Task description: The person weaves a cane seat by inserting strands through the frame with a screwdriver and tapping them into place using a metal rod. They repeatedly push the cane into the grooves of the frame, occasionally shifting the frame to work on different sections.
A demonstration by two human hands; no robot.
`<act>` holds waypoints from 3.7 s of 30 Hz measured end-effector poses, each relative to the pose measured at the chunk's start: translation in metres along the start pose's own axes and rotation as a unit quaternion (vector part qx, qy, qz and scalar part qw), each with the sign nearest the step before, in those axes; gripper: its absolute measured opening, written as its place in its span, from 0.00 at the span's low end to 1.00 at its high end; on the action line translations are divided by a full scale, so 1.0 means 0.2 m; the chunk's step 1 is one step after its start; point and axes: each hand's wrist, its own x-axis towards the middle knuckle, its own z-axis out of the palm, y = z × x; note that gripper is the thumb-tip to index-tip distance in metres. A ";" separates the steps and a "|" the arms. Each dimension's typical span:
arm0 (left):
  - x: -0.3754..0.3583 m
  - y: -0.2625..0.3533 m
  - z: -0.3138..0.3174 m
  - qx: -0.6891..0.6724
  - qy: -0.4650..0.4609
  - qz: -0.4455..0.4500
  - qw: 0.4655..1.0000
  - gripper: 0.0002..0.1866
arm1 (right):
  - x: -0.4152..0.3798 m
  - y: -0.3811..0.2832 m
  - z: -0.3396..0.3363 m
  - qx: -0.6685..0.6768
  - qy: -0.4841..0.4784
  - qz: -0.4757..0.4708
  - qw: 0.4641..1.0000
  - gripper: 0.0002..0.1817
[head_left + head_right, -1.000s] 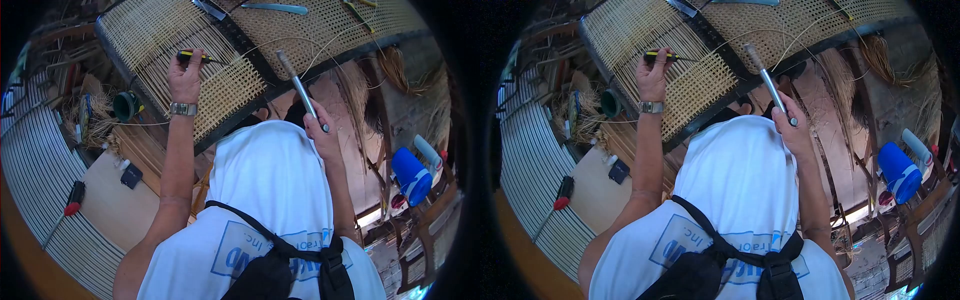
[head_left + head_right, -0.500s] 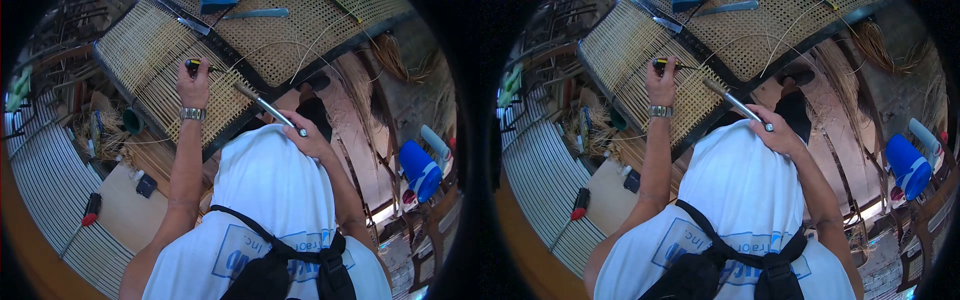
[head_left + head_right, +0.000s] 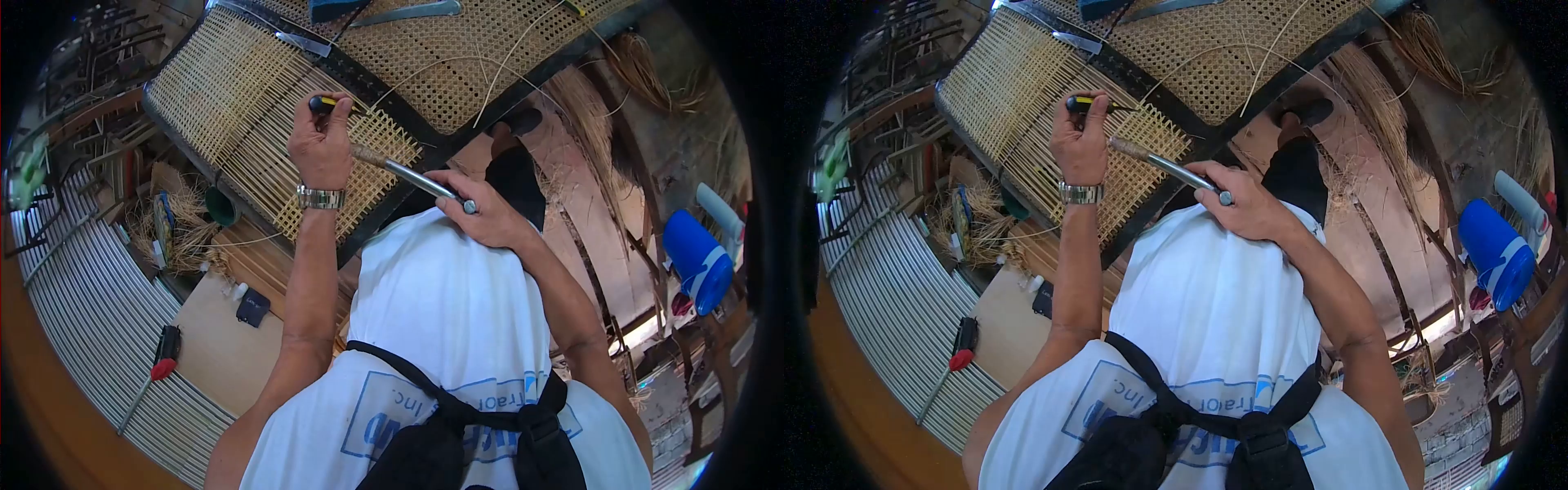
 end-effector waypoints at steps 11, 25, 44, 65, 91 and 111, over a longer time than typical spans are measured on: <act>-0.02 -0.08 0.01 -0.020 -0.028 0.002 0.999 0.13 | -0.01 0.00 0.01 0.033 0.051 0.064 0.996 0.24; -0.01 -0.05 -0.01 0.027 -0.032 -0.013 0.999 0.12 | -0.06 0.08 -0.03 -0.004 -0.057 0.004 0.998 0.26; -0.10 -0.11 0.06 0.016 -0.040 0.016 0.999 0.12 | -0.09 0.07 -0.07 0.012 0.000 0.017 1.000 0.23; -0.13 -0.07 0.07 0.081 -0.063 0.008 0.995 0.13 | -0.15 0.06 -0.08 -0.011 -0.082 0.029 0.996 0.24; -0.25 -0.03 0.08 0.051 -0.086 -0.043 0.994 0.11 | -0.25 0.10 -0.08 0.025 0.021 0.058 0.998 0.23; -0.23 -0.17 -0.10 -0.068 0.042 -0.090 0.993 0.13 | -0.38 0.09 -0.15 0.094 0.037 0.111 0.989 0.23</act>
